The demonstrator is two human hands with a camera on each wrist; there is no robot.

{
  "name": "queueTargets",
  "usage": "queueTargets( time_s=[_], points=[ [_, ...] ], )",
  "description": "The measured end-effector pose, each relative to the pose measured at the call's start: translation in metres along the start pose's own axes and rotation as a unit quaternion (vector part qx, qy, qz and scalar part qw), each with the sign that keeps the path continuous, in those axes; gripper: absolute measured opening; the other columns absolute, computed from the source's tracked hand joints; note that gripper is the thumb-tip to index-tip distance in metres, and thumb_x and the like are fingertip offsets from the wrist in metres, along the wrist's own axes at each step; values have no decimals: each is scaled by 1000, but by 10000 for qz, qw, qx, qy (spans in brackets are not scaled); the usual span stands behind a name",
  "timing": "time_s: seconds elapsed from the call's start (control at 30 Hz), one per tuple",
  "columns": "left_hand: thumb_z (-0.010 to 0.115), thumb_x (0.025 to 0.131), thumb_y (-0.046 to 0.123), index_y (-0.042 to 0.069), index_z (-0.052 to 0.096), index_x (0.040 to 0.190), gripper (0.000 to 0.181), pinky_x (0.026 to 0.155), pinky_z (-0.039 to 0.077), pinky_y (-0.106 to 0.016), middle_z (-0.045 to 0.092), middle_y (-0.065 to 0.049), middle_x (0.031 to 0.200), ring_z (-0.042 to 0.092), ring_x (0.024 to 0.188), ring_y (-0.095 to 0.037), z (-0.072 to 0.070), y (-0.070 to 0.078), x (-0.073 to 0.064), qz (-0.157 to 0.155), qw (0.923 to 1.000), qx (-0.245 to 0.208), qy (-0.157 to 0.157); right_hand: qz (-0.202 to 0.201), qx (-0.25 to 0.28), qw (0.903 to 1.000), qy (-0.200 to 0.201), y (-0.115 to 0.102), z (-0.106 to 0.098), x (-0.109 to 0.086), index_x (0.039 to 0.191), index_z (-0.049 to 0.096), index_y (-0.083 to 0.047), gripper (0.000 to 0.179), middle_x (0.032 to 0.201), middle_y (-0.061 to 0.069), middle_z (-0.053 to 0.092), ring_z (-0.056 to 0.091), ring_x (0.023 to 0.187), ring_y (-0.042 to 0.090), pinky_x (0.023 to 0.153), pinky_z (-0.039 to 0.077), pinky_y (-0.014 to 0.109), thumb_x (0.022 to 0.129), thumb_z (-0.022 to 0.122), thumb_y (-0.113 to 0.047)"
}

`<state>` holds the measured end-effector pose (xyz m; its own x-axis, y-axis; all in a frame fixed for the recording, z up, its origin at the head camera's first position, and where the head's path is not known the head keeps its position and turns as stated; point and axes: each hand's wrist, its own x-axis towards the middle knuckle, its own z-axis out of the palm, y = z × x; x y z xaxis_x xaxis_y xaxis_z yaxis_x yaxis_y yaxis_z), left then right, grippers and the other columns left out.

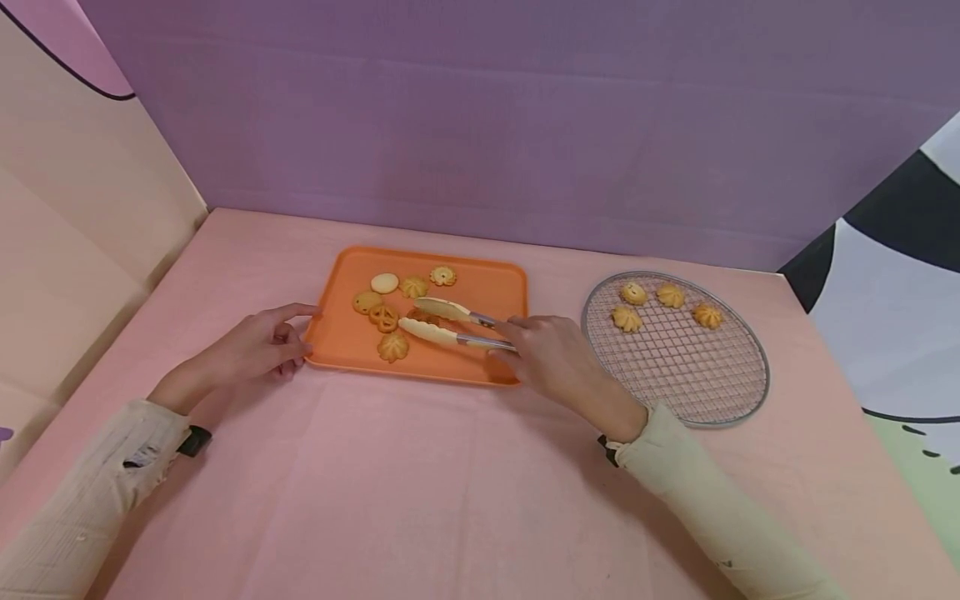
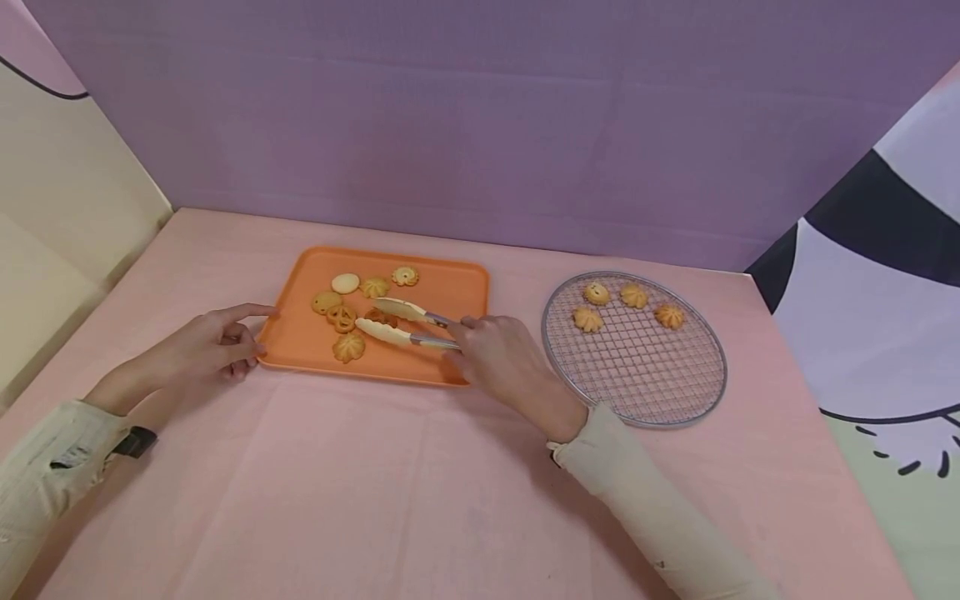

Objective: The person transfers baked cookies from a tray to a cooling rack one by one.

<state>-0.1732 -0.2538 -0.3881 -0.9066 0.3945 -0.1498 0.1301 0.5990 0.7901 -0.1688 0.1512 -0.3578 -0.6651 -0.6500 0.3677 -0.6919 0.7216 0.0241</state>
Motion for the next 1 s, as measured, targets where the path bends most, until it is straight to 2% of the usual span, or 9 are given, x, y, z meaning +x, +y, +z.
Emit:
queueTargets(
  time_s=[0.17,0.33,0.43,0.8,1.0],
  points=[
    [62,97,3,0,38,148,56,55,54,-29,64,-10,76,61,61,-19,0,0,0,-1,10000,-34,13,222,371,9987,-258,3,-5,1,112,75,-7,33,89,6,75,64,64,18,55,52,39,85,80,-26],
    [61,96,2,-1,37,147,56,55,54,-29,64,-10,75,61,61,-19,0,0,0,7,10000,-45,17,385,493,9974,-364,6,-8,0,107,76,-7,29,77,2,72,51,55,14,50,44,33,84,81,-24],
    [61,97,2,-1,37,148,56,55,54,-28,64,-10,75,61,61,-19,0,1,0,15,10000,-62,16,357,475,9978,-297,6,-9,-1,106,76,-7,28,76,2,71,49,54,13,48,41,32,83,82,-24],
    [64,96,4,-2,36,149,60,54,53,-28,65,-10,77,60,61,-18,0,4,-1,69,9999,-135,-13,120,203,9996,149,10,-11,-8,104,77,-7,26,76,2,71,59,58,17,47,46,35,84,81,-23],
    [62,96,3,-1,37,148,58,55,54,-28,65,-11,77,60,61,-19,0,1,0,7,10000,-94,2,211,-10,9997,116,14,-16,-14,105,76,-6,28,80,4,72,62,59,19,44,44,33,85,80,-25]
  ],
)
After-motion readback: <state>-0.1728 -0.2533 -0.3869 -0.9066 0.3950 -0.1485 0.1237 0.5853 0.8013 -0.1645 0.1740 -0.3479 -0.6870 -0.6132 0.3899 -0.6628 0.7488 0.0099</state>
